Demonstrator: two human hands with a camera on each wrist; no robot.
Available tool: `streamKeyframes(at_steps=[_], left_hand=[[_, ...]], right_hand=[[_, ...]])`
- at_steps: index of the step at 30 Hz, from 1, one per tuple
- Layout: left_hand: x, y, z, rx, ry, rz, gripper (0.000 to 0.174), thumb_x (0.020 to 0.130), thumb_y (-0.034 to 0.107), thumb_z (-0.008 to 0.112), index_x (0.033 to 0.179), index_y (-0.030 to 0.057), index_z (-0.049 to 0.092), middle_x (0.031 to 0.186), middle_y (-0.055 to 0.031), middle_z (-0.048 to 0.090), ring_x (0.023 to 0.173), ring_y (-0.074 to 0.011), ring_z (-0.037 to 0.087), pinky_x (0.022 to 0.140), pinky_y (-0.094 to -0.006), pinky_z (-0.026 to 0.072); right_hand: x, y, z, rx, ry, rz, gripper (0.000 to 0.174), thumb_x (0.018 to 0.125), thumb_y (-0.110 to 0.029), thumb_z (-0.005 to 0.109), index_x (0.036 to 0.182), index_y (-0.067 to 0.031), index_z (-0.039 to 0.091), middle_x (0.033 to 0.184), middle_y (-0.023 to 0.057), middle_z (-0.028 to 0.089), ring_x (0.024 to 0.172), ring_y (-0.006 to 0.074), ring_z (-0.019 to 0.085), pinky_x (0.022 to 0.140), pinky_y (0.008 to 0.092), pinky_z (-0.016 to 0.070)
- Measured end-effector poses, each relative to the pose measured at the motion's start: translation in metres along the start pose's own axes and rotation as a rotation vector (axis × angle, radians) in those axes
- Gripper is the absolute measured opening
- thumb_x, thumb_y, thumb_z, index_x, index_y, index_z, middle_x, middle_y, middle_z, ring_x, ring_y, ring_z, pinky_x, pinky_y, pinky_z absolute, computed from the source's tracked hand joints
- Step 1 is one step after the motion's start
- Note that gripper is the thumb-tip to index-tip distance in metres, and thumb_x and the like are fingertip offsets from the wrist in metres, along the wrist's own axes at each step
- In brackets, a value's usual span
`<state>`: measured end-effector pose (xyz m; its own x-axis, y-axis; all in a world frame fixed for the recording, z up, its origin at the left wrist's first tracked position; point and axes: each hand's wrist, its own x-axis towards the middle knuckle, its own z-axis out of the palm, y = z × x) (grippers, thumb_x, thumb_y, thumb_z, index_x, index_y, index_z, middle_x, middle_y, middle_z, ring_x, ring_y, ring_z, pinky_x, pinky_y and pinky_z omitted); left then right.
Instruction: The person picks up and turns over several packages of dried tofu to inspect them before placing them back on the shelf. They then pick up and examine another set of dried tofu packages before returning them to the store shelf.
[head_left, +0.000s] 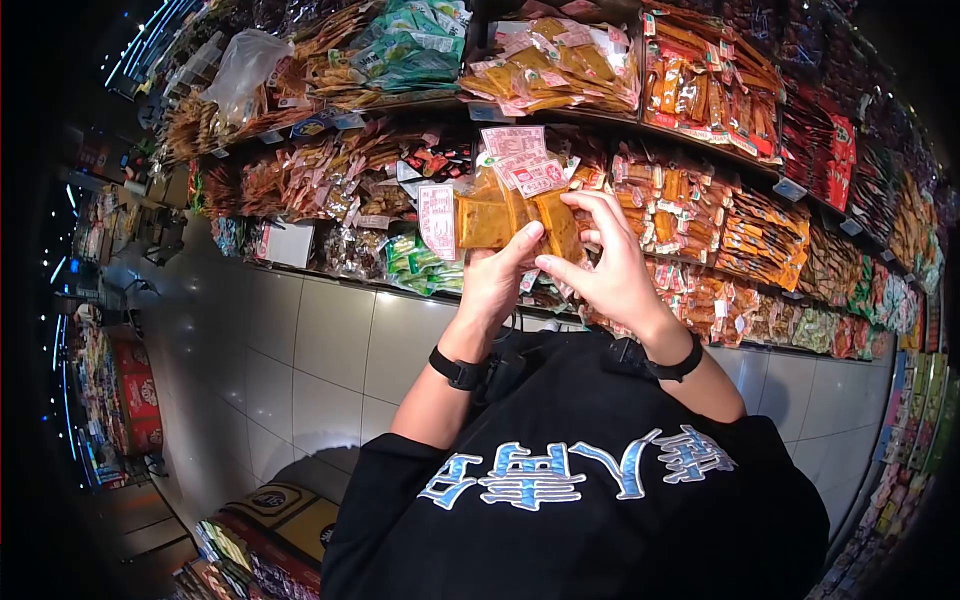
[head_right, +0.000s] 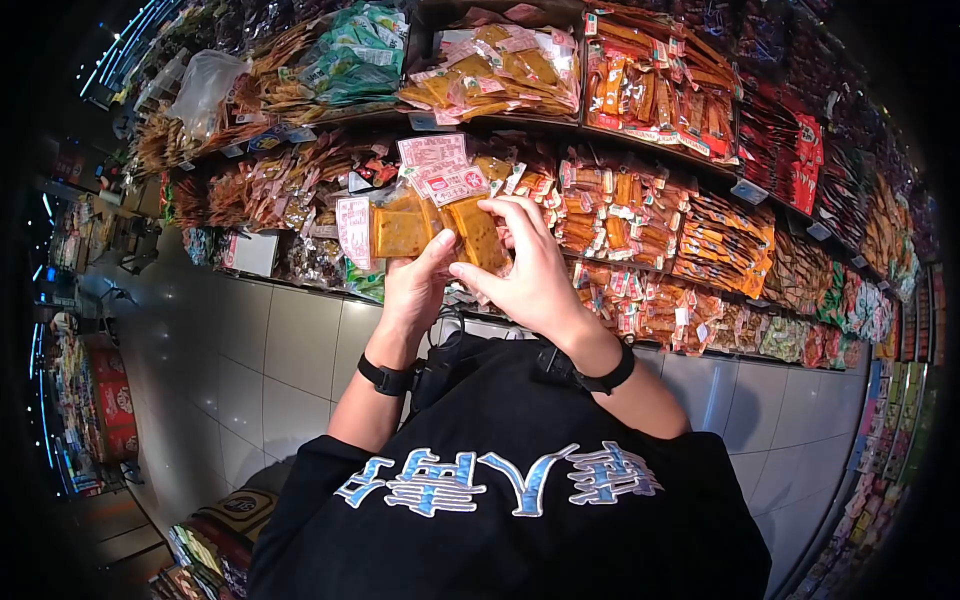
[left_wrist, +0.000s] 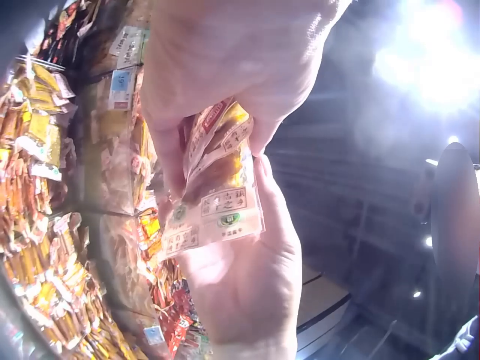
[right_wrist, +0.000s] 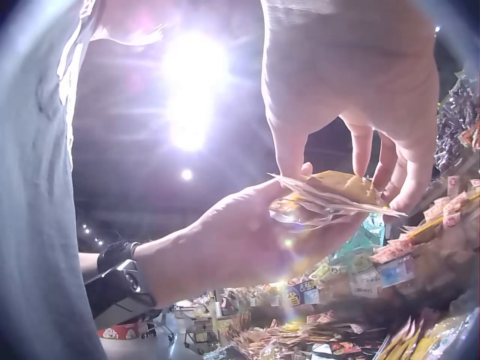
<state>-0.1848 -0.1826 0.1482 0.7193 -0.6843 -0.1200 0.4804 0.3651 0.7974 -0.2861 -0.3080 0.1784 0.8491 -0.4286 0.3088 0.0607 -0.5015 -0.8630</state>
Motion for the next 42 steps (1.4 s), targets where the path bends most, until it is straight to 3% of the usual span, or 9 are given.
streamKeyframes(at_steps=[3, 8, 9, 17, 22, 29, 33, 38, 42], left_hand=[[-0.003, -0.002, -0.002, -0.017, 0.003, 0.008, 0.044, 0.089, 0.009, 0.067, 0.129, 0.0008, 0.049, 0.118, -0.0101, 0.061, 0.103, -0.018, 0.063, 0.085, -0.0318, 0.0532], [-0.007, 0.0, -0.014, -0.074, 0.045, 0.008, 0.041, 0.089, 0.005, 0.064, 0.127, -0.0001, 0.05, 0.118, -0.0106, 0.061, 0.101, -0.0181, 0.063, 0.085, -0.0331, 0.0536], [-0.011, 0.001, -0.014, -0.093, 0.058, 0.006, 0.04, 0.089, 0.004, 0.064, 0.126, -0.0007, 0.051, 0.118, -0.0109, 0.061, 0.101, -0.0183, 0.063, 0.085, -0.0335, 0.0538], [-0.032, 0.02, -0.036, -0.035, -0.01, -0.049, 0.045, 0.091, 0.012, 0.059, 0.131, -0.006, 0.047, 0.119, -0.019, 0.062, 0.106, -0.0272, 0.064, 0.091, -0.0428, 0.0545], [-0.058, 0.044, -0.041, 0.01, -0.127, -0.018, 0.048, 0.095, 0.019, 0.049, 0.133, -0.0085, 0.042, 0.119, -0.0261, 0.06, 0.109, -0.0329, 0.063, 0.092, -0.0434, 0.0539], [-0.126, 0.069, -0.094, 0.009, -0.015, 0.082, 0.046, 0.094, 0.014, 0.052, 0.133, -0.0072, 0.043, 0.125, -0.0206, 0.058, 0.11, -0.0287, 0.062, 0.093, -0.0437, 0.0532], [-0.175, 0.084, -0.132, -0.078, 0.004, 0.083, 0.043, 0.093, 0.007, 0.054, 0.134, -0.0048, 0.043, 0.126, -0.0169, 0.058, 0.114, -0.0258, 0.06, 0.095, -0.042, 0.0522], [-0.25, 0.098, -0.177, -0.031, 0.119, 0.054, 0.042, 0.093, 0.01, 0.052, 0.131, -0.0071, 0.045, 0.122, -0.0192, 0.059, 0.108, -0.027, 0.063, 0.092, -0.0402, 0.054], [-0.303, 0.101, -0.206, -0.085, 0.146, 0.014, 0.04, 0.09, 0.001, 0.059, 0.128, -0.0027, 0.048, 0.12, -0.0122, 0.06, 0.106, -0.0207, 0.062, 0.092, -0.0343, 0.0519]], right_hand=[[-0.007, 0.014, 0.002, 0.2, 0.001, 0.085, 0.061, 0.074, -0.018, 0.082, 0.124, -0.0027, 0.051, 0.122, 0.0113, 0.05, 0.112, 0.0237, 0.054, 0.089, 0.034, 0.0489], [-0.014, 0.008, 0.002, 0.818, 0.064, 0.32, 0.053, 0.085, 0.0, 0.044, 0.137, 0.0021, 0.036, 0.129, 0.0136, 0.05, 0.119, 0.0217, 0.051, 0.103, 0.0347, 0.0394], [-0.014, 0.011, 0.001, 0.855, 0.056, 0.298, 0.061, 0.082, -0.006, 0.041, 0.141, 0.0039, 0.032, 0.133, 0.0191, 0.049, 0.12, 0.0291, 0.054, 0.1, 0.0416, 0.0453], [-0.029, 0.002, 0.003, 1.375, 0.022, 0.335, 0.05, 0.091, -0.018, 0.035, 0.138, 0.0, 0.035, 0.123, 0.0263, 0.057, 0.109, 0.0349, 0.061, 0.096, 0.0463, 0.0496], [-0.036, -0.015, 0.025, 1.483, -0.004, 0.346, 0.05, 0.092, -0.02, 0.035, 0.139, -0.0009, 0.035, 0.131, 0.0242, 0.052, 0.116, 0.0367, 0.057, 0.098, 0.0498, 0.049], [-0.058, -0.056, 0.086, 1.36, -0.118, 0.35, 0.054, 0.092, -0.024, 0.036, 0.14, 0.0021, 0.034, 0.136, 0.0262, 0.047, 0.122, 0.0382, 0.052, 0.101, 0.0505, 0.0461], [-0.083, -0.084, 0.128, 1.301, -0.165, 0.344, 0.048, 0.091, -0.01, 0.04, 0.138, 0.0031, 0.034, 0.131, 0.0245, 0.051, 0.118, 0.0345, 0.056, 0.099, 0.0477, 0.0491], [-0.131, -0.116, 0.193, 1.103, -0.15, 0.364, 0.038, 0.09, -0.003, 0.05, 0.128, 0.0033, 0.048, 0.12, 0.0127, 0.061, 0.111, 0.0205, 0.06, 0.098, 0.0317, 0.046], [-0.174, -0.133, 0.238, 1.153, -0.192, 0.416, 0.037, 0.09, -0.007, 0.062, 0.124, 0.0012, 0.051, 0.118, 0.0072, 0.061, 0.105, 0.0114, 0.059, 0.094, 0.0285, 0.0459]])
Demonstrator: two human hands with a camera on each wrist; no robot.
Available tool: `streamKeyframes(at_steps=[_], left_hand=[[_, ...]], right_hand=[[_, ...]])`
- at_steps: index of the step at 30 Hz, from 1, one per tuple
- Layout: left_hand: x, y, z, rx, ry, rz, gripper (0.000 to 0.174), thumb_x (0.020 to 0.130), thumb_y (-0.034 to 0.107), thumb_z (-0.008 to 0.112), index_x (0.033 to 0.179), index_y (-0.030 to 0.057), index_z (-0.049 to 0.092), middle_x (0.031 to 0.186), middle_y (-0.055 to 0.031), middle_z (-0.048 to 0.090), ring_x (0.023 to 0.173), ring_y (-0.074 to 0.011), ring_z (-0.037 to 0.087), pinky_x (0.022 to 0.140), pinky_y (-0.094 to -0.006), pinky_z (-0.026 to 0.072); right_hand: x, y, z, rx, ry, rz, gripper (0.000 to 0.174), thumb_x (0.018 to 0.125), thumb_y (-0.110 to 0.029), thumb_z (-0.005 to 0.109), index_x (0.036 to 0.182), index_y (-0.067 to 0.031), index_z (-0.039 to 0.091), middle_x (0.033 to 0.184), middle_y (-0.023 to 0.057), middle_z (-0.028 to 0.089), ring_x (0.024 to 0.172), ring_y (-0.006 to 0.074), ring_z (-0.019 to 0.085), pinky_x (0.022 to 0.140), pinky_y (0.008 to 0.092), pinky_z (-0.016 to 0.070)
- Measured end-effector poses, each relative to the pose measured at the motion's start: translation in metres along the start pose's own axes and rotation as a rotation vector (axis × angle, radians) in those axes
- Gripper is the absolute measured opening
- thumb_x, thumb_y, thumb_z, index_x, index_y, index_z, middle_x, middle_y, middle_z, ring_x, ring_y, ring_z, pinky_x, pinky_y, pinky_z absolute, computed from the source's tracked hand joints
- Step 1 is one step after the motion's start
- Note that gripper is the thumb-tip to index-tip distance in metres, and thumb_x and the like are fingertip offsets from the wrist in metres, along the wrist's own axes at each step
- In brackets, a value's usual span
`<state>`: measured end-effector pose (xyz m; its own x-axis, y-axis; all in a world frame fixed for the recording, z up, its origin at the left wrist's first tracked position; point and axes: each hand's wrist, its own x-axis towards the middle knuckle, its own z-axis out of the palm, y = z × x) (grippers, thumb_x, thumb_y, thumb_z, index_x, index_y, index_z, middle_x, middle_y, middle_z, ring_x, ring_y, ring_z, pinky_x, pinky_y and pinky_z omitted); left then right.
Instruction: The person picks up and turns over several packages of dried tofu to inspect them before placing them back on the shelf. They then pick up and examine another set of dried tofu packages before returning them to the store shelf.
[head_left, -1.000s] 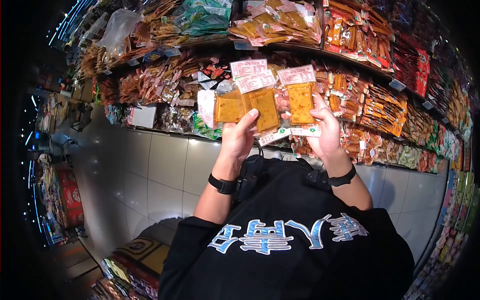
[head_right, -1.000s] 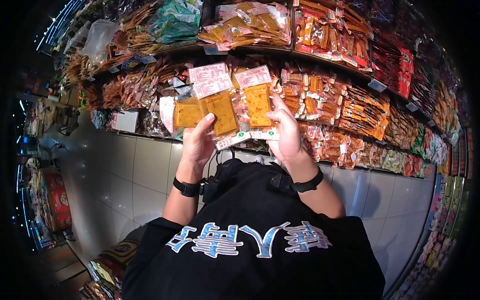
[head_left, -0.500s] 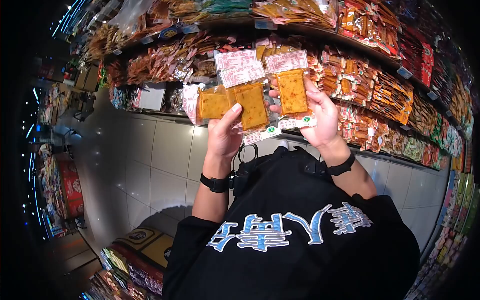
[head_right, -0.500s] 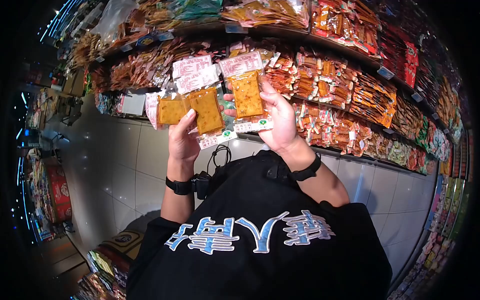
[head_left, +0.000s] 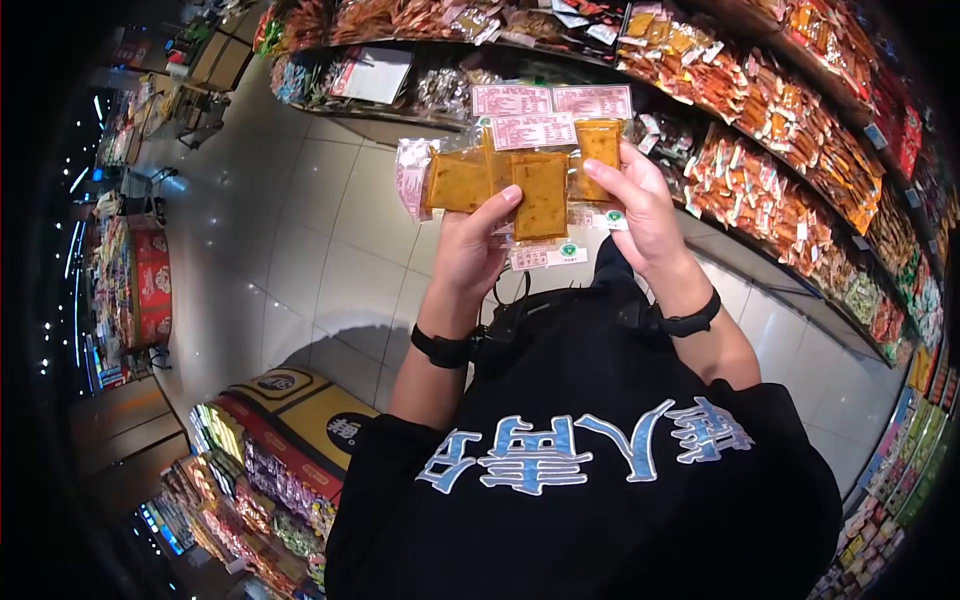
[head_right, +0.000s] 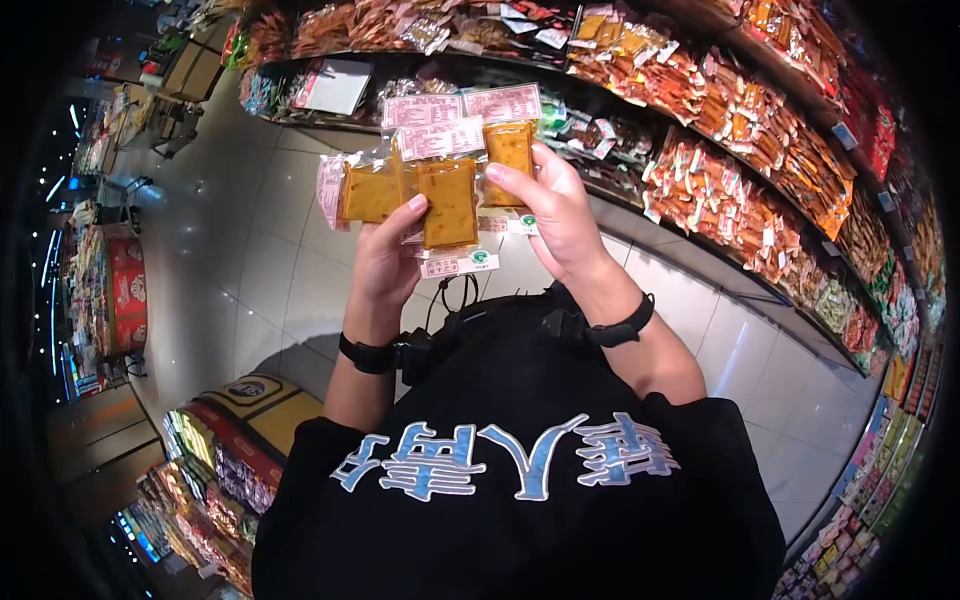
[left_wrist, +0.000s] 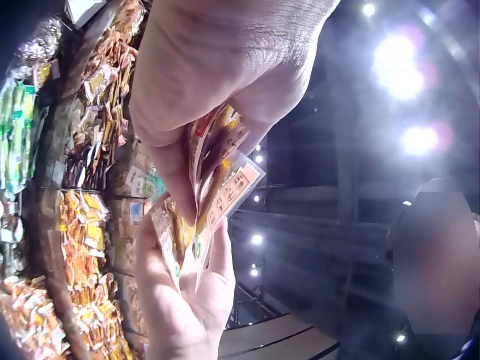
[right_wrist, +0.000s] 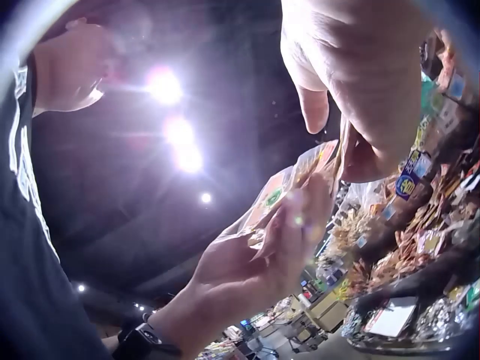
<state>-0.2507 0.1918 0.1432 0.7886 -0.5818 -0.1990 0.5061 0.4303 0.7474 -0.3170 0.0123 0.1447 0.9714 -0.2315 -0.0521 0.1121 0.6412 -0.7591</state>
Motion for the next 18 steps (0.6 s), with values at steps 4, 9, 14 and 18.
streamKeyframes(at_steps=[4, 9, 14, 18], left_hand=[[-0.037, 0.004, -0.011, 0.047, -0.023, 0.014, 0.041, 0.09, 0.002, 0.06, 0.129, 0.0001, 0.048, 0.121, -0.0098, 0.06, 0.11, -0.0192, 0.06, 0.094, -0.0341, 0.0492], [-0.057, 0.006, -0.015, -0.021, -0.048, -0.037, 0.04, 0.094, 0.011, 0.055, 0.131, -0.0014, 0.046, 0.122, -0.0119, 0.059, 0.111, -0.0221, 0.06, 0.095, -0.0374, 0.0499], [-0.055, -0.003, -0.005, -0.06, -0.125, -0.092, 0.042, 0.095, 0.011, 0.051, 0.134, -0.0036, 0.041, 0.121, -0.0158, 0.059, 0.109, -0.0273, 0.062, 0.093, -0.0404, 0.0529], [-0.045, -0.011, 0.01, -0.036, -0.27, -0.15, 0.044, 0.096, 0.012, 0.05, 0.134, -0.007, 0.04, 0.121, -0.019, 0.059, 0.104, -0.0333, 0.065, 0.089, -0.0421, 0.0553]], right_hand=[[-0.028, 0.027, 0.037, -0.033, -0.019, 0.049, 0.044, 0.086, -0.003, 0.067, 0.126, 0.0011, 0.05, 0.117, 0.0067, 0.061, 0.106, 0.0122, 0.059, 0.094, 0.0291, 0.0456], [-0.055, 0.031, 0.048, -0.103, 0.059, -0.019, 0.038, 0.086, 0.0, 0.066, 0.122, 0.0025, 0.054, 0.116, 0.0089, 0.063, 0.105, 0.0138, 0.06, 0.095, 0.03, 0.0461], [-0.068, 0.009, 0.023, -0.053, 0.213, -0.123, 0.035, 0.086, 0.001, 0.063, 0.119, 0.0019, 0.054, 0.115, 0.0093, 0.064, 0.104, 0.0155, 0.061, 0.095, 0.0307, 0.0472], [-0.073, -0.017, -0.013, -0.059, 0.271, -0.188, 0.035, 0.092, -0.004, 0.05, 0.125, 0.0061, 0.051, 0.115, 0.0176, 0.064, 0.104, 0.0272, 0.064, 0.092, 0.0384, 0.0522]])
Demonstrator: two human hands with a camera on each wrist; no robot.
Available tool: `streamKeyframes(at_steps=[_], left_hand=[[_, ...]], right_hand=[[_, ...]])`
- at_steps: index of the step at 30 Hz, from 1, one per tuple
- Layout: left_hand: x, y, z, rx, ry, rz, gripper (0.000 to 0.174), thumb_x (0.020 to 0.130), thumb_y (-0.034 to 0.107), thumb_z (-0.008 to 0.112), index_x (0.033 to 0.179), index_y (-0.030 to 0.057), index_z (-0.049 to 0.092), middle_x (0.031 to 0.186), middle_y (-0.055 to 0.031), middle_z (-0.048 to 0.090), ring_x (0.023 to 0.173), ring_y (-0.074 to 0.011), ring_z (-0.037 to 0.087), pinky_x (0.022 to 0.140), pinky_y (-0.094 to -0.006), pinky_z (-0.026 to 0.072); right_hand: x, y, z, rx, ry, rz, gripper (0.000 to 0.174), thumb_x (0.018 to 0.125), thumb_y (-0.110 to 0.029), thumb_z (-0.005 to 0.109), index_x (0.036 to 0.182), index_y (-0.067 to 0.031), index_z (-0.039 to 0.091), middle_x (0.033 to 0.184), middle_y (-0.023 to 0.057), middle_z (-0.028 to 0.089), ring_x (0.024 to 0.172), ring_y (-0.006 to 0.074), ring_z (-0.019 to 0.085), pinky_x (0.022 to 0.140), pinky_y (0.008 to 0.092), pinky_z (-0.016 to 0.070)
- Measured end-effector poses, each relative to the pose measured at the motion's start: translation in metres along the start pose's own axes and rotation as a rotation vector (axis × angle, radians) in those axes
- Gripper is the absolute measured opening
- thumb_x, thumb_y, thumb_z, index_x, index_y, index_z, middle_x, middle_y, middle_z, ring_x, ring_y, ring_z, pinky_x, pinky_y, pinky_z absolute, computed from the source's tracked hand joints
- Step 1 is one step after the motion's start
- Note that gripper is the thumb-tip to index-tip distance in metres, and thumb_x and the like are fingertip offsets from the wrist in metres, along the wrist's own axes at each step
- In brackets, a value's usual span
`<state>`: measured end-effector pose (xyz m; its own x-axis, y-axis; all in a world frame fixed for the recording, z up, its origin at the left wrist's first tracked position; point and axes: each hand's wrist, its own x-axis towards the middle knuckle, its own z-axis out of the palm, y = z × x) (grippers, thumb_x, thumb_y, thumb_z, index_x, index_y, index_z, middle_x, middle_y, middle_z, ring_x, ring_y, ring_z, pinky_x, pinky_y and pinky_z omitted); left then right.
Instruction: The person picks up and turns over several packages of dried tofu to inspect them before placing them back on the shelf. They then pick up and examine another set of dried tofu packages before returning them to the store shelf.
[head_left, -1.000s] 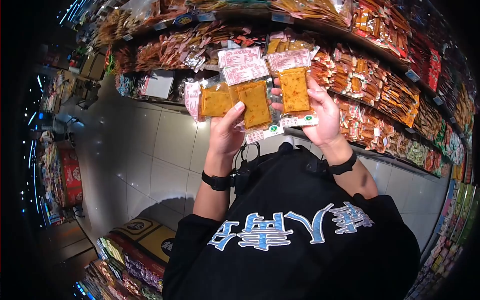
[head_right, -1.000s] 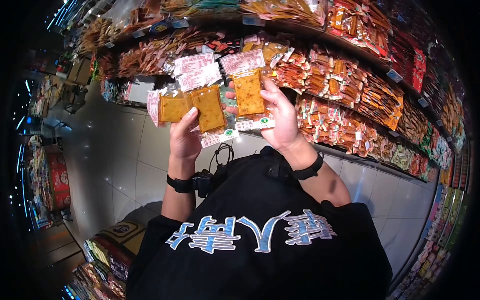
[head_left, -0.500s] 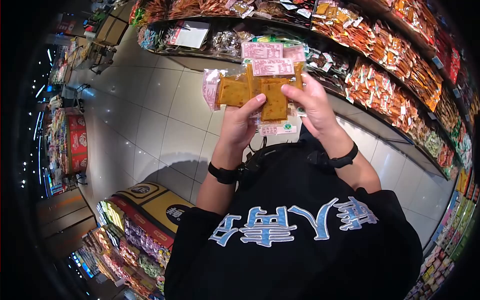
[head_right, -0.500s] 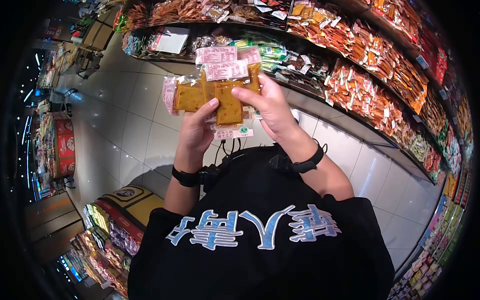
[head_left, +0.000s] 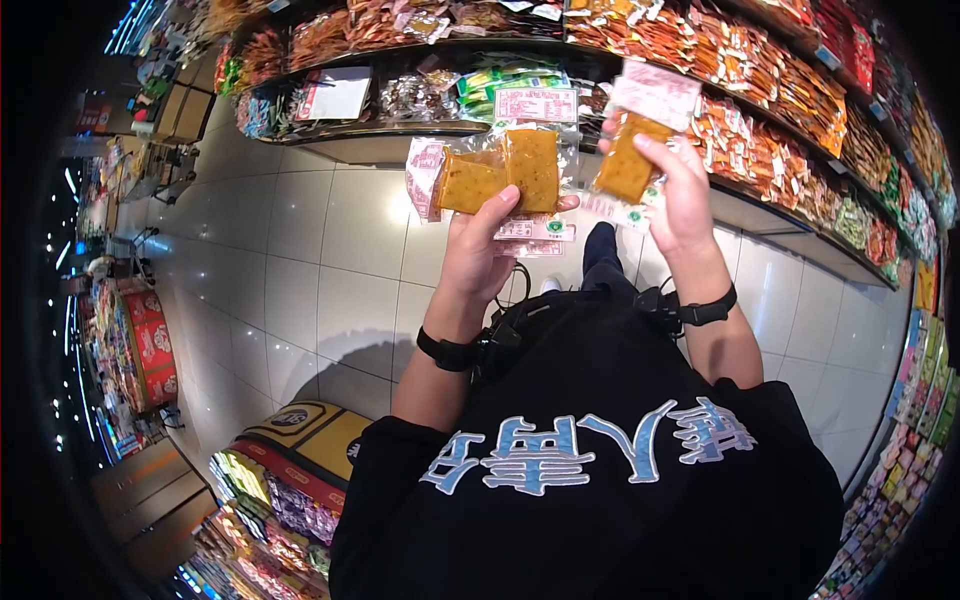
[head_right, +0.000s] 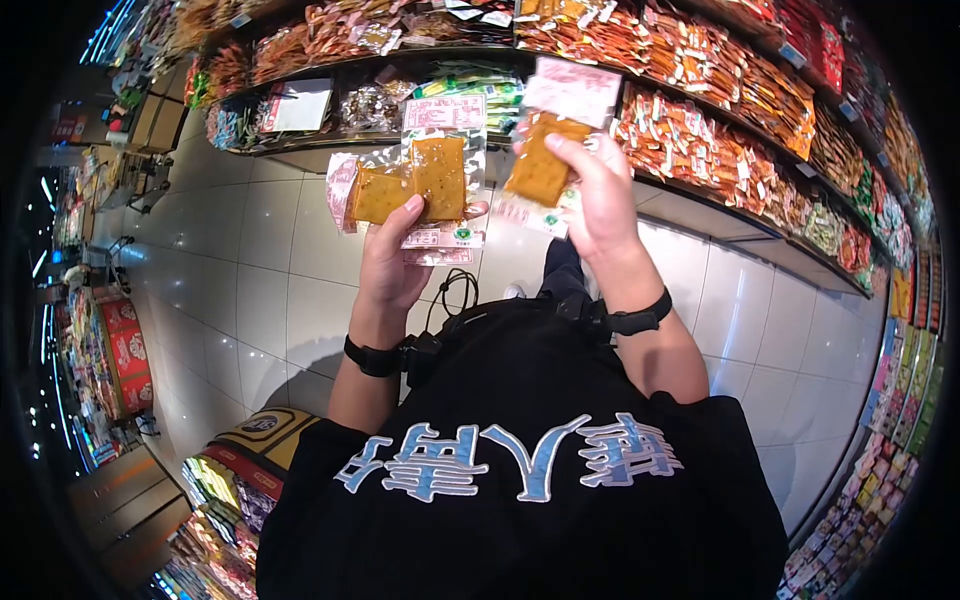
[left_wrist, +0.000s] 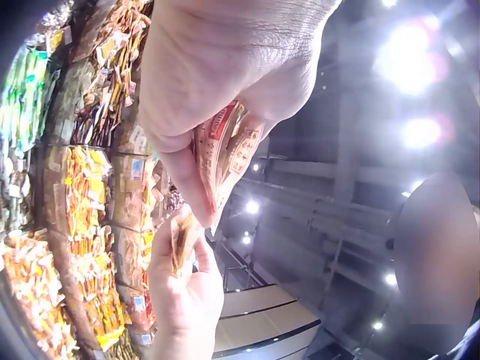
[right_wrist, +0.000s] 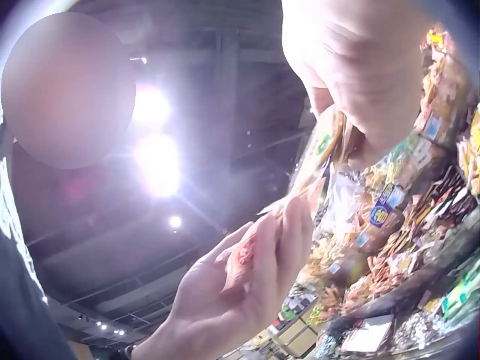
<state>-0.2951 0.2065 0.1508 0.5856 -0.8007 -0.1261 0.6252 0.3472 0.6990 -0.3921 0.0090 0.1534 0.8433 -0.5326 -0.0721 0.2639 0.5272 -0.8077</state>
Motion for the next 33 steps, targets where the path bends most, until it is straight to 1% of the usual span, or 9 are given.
streamKeyframes(at_steps=[3, 5, 9, 10, 14, 17, 23, 28, 33], left_hand=[[0.02, -0.012, 0.009, 0.045, 0.003, -0.021, 0.046, 0.096, 0.014, 0.05, 0.134, -0.0086, 0.039, 0.121, -0.0208, 0.059, 0.103, -0.0364, 0.065, 0.088, -0.0434, 0.0557], [0.038, -0.02, 0.014, 0.092, -0.03, -0.049, 0.05, 0.096, 0.017, 0.05, 0.136, -0.0091, 0.037, 0.122, -0.0225, 0.058, 0.106, -0.0379, 0.064, 0.09, -0.0452, 0.0551], [0.083, -0.039, 0.027, 0.065, -0.023, -0.094, 0.047, 0.093, 0.009, 0.055, 0.135, -0.0063, 0.039, 0.121, -0.0195, 0.059, 0.106, -0.0317, 0.064, 0.089, -0.0433, 0.0549], [0.096, -0.044, 0.032, 0.042, -0.031, -0.099, 0.046, 0.092, 0.006, 0.057, 0.134, -0.0052, 0.041, 0.121, -0.018, 0.059, 0.106, -0.029, 0.064, 0.089, -0.0414, 0.0546], [0.157, -0.066, 0.048, 0.069, -0.037, -0.152, 0.045, 0.09, 0.004, 0.061, 0.132, -0.0022, 0.045, 0.123, -0.0141, 0.06, 0.109, -0.0237, 0.062, 0.092, -0.0374, 0.0523], [0.207, -0.081, 0.064, 0.086, -0.019, -0.217, 0.046, 0.088, 0.002, 0.064, 0.131, -0.0011, 0.047, 0.122, -0.0132, 0.06, 0.109, -0.0226, 0.062, 0.092, -0.0371, 0.0522], [0.284, -0.093, 0.111, 0.093, 0.049, -0.261, 0.042, 0.087, 0.0, 0.064, 0.127, -0.0021, 0.051, 0.117, -0.0133, 0.063, 0.104, -0.0221, 0.064, 0.092, -0.0356, 0.0524], [0.316, -0.098, 0.128, 0.13, 0.08, -0.223, 0.039, 0.088, -0.001, 0.064, 0.125, -0.0028, 0.053, 0.116, -0.0132, 0.064, 0.104, -0.0212, 0.064, 0.091, -0.035, 0.0525], [0.335, -0.094, 0.142, 0.127, 0.063, -0.194, 0.039, 0.087, 0.0, 0.064, 0.125, -0.0028, 0.054, 0.117, -0.0127, 0.064, 0.105, -0.0207, 0.064, 0.091, -0.0347, 0.0523]], right_hand=[[0.01, -0.01, -0.022, 0.098, 0.112, -0.057, 0.036, 0.092, -0.005, 0.048, 0.124, 0.0094, 0.052, 0.116, 0.019, 0.063, 0.104, 0.0273, 0.064, 0.093, 0.0386, 0.0514], [0.017, -0.015, -0.04, 0.099, 0.091, -0.035, 0.037, 0.092, -0.005, 0.047, 0.125, 0.0092, 0.052, 0.118, 0.0186, 0.063, 0.104, 0.0269, 0.064, 0.093, 0.0382, 0.0516], [0.033, -0.031, -0.062, 0.078, 0.174, 0.016, 0.036, 0.091, -0.005, 0.046, 0.124, 0.0086, 0.052, 0.116, 0.0173, 0.063, 0.1, 0.0255, 0.065, 0.091, 0.0375, 0.0523], [0.039, -0.034, -0.071, 0.129, 0.176, 0.014, 0.029, 0.09, -0.003, 0.05, 0.116, 0.0062, 0.056, 0.106, 0.0163, 0.065, 0.094, 0.0237, 0.066, 0.085, 0.0363, 0.0544], [0.068, -0.052, -0.106, 0.196, 0.196, -0.079, 0.027, 0.092, -0.002, 0.051, 0.117, 0.0034, 0.056, 0.108, 0.0119, 0.065, 0.095, 0.0187, 0.065, 0.086, 0.032, 0.0528], [0.103, -0.067, -0.139, 0.161, 0.352, -0.062, 0.026, 0.091, -0.002, 0.053, 0.117, 0.003, 0.056, 0.111, 0.0094, 0.064, 0.099, 0.0156, 0.063, 0.089, 0.0302, 0.0507], [0.156, -0.111, -0.175, 0.292, 0.354, -0.046, 0.023, 0.096, -0.01, 0.054, 0.118, 0.0002, 0.056, 0.113, 0.0092, 0.064, 0.101, 0.0164, 0.064, 0.088, 0.0318, 0.0525], [0.182, -0.133, -0.186, 0.373, 0.32, -0.012, 0.023, 0.097, -0.011, 0.055, 0.116, 0.0004, 0.057, 0.111, 0.0097, 0.065, 0.1, 0.0163, 0.065, 0.087, 0.032, 0.0533], [0.2, -0.14, -0.185, 0.1, 0.208, -0.098, 0.028, 0.091, -0.005, 0.061, 0.118, 0.0019, 0.057, 0.111, 0.0083, 0.065, 0.1, 0.014, 0.063, 0.088, 0.0304, 0.0512]])
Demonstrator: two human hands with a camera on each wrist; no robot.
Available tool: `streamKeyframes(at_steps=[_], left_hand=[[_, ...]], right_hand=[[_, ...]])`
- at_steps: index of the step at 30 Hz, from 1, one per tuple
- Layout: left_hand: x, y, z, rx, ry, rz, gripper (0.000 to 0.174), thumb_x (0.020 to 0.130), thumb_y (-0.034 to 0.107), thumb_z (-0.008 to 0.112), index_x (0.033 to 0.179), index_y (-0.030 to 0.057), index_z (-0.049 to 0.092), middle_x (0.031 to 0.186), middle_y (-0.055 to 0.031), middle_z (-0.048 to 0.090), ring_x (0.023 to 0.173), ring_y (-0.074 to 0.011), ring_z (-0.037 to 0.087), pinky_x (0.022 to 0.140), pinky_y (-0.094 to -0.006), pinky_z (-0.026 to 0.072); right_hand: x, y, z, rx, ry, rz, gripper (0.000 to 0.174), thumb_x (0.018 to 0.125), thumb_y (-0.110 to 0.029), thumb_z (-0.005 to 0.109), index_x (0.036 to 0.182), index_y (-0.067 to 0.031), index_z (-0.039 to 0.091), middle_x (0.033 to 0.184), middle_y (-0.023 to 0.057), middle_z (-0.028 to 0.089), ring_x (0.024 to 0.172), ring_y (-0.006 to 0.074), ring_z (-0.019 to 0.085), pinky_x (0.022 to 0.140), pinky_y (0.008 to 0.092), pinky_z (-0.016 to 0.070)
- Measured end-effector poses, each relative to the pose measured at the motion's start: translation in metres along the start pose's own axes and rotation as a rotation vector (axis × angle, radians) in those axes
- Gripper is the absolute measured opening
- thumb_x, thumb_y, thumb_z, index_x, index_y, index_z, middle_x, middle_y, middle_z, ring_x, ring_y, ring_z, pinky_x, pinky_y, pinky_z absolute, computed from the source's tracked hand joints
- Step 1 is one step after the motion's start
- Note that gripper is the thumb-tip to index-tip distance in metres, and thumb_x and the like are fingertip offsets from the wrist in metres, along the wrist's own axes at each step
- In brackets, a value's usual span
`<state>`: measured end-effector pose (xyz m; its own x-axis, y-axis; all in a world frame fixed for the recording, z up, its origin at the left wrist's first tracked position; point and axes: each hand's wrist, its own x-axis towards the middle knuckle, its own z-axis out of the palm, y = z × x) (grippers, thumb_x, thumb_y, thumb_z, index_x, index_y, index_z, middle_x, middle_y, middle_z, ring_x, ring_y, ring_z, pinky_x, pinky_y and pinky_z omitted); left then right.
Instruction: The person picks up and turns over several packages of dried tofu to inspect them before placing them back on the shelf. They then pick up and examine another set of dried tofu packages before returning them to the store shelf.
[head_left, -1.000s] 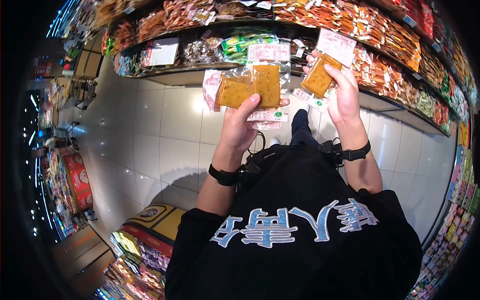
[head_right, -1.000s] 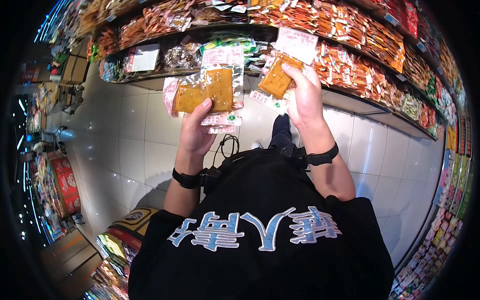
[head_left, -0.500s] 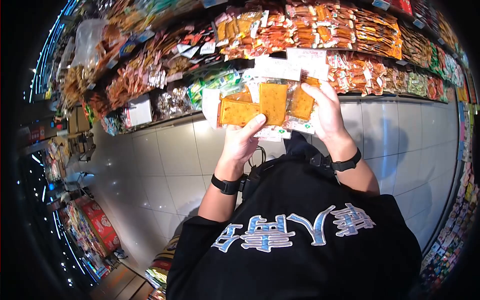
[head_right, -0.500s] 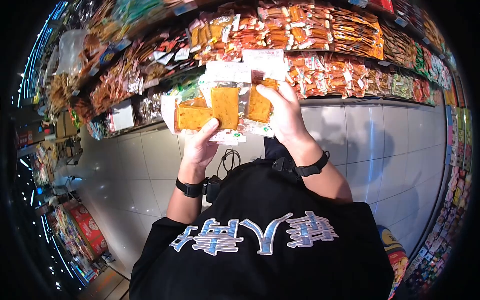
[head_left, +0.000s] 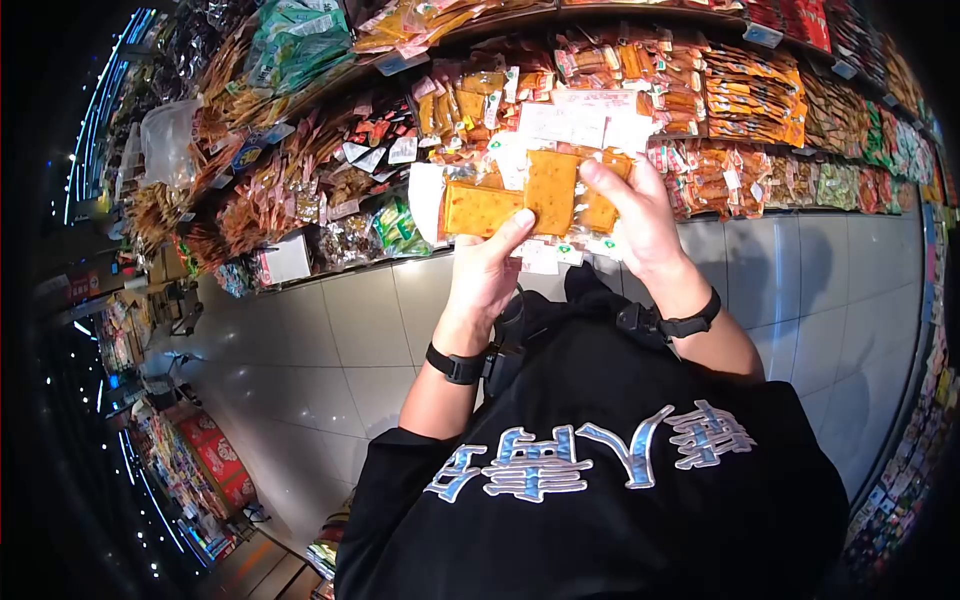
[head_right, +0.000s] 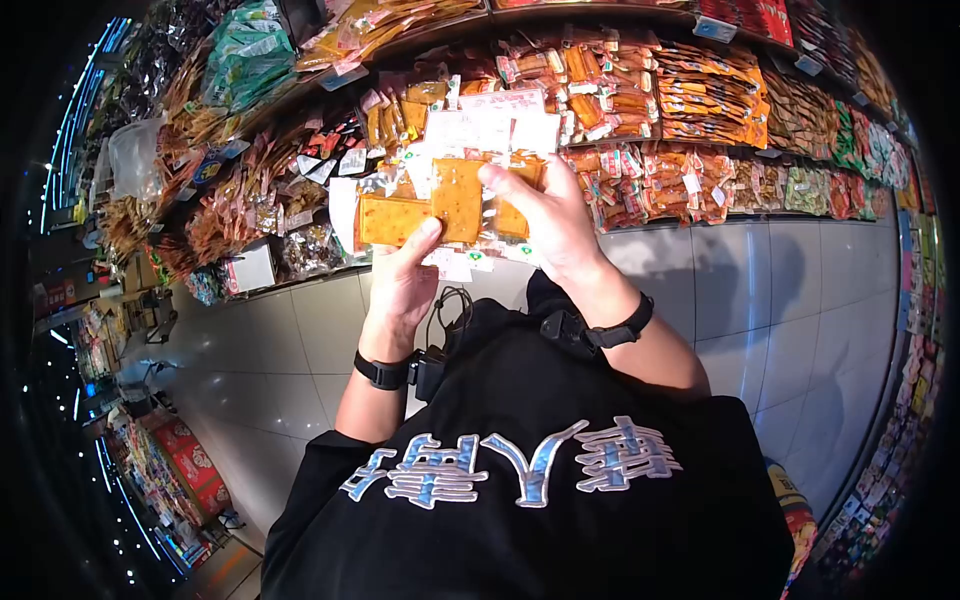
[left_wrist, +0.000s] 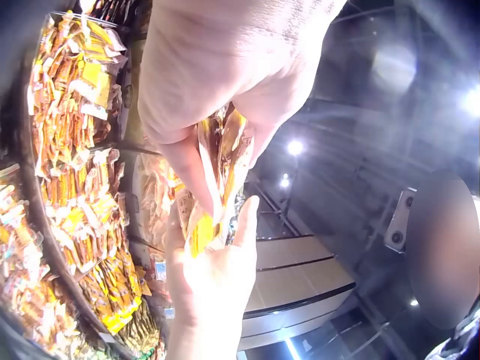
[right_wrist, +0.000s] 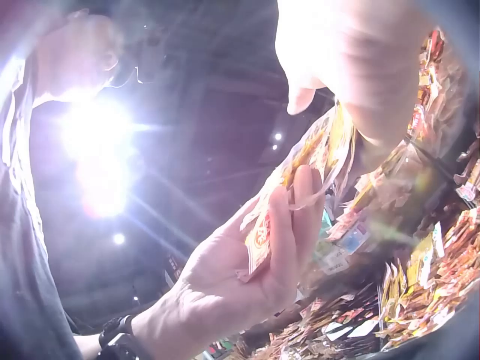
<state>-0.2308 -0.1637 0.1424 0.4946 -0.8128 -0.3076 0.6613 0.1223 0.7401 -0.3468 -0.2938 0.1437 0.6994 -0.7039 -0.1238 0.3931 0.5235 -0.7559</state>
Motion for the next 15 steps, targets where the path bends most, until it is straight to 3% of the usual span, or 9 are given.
streamKeyframes(at_steps=[4, 11, 15], left_hand=[[0.012, 0.008, 0.001, 0.012, -0.022, -0.035, 0.041, 0.086, -0.001, 0.065, 0.125, -0.0038, 0.053, 0.117, -0.0134, 0.064, 0.105, -0.0209, 0.064, 0.091, -0.0345, 0.0523], [0.034, 0.032, -0.031, 0.093, -0.197, -0.122, 0.043, 0.082, -0.004, 0.067, 0.123, -0.0073, 0.053, 0.117, -0.0151, 0.064, 0.105, -0.0222, 0.064, 0.093, -0.0342, 0.0503], [0.046, 0.056, -0.047, 0.088, -0.202, -0.139, 0.043, 0.082, -0.005, 0.066, 0.123, -0.007, 0.054, 0.117, -0.0149, 0.063, 0.105, -0.0222, 0.063, 0.095, -0.0341, 0.0487]], right_hand=[[0.016, 0.002, 0.003, -0.101, -0.05, -0.016, 0.035, 0.086, 0.0, 0.065, 0.121, 0.0029, 0.057, 0.112, 0.0075, 0.065, 0.1, 0.0133, 0.063, 0.089, 0.0293, 0.0497], [0.039, -0.001, 0.019, -0.1, 0.022, -0.041, 0.031, 0.085, 0.001, 0.064, 0.116, 0.0036, 0.06, 0.109, 0.0078, 0.066, 0.099, 0.013, 0.063, 0.089, 0.0296, 0.0499], [0.054, 0.013, 0.042, -0.135, 0.03, -0.068, 0.031, 0.086, 0.001, 0.065, 0.116, 0.0037, 0.059, 0.108, 0.0075, 0.067, 0.097, 0.0132, 0.064, 0.088, 0.0297, 0.0506]])
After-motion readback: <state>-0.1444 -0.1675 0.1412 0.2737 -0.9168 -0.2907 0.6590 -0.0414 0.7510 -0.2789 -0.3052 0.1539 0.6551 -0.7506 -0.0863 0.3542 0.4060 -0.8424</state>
